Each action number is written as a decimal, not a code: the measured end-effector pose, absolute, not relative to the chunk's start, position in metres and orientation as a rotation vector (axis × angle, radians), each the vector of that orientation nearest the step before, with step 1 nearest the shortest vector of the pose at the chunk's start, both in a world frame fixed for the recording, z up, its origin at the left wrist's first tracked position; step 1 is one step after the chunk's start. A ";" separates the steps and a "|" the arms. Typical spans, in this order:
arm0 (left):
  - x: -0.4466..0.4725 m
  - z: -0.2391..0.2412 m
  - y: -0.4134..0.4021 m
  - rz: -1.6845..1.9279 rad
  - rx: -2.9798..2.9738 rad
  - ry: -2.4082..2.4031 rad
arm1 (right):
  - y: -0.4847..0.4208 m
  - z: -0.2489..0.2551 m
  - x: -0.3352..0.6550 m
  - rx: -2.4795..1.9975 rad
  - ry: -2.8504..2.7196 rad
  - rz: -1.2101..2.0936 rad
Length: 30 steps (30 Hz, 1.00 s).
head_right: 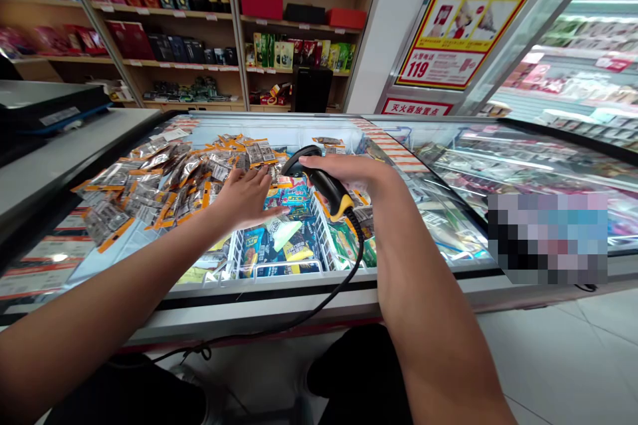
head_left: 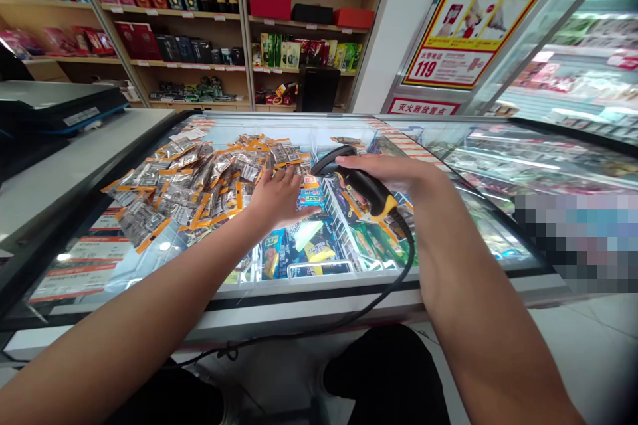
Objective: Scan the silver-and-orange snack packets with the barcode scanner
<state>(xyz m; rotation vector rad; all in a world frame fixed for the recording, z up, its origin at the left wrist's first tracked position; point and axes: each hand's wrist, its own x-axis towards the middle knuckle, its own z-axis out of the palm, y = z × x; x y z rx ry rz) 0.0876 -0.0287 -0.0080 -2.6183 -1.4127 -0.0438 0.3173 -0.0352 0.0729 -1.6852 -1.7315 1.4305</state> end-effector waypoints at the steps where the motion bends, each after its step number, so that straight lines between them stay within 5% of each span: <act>1: 0.088 -0.008 -0.029 -0.052 -2.618 -1.408 | -0.036 0.073 0.316 -1.687 -1.718 1.441; 30: 0.087 -0.011 -0.028 -0.044 -2.583 -1.348 | -0.046 0.081 0.317 -1.742 -1.616 1.381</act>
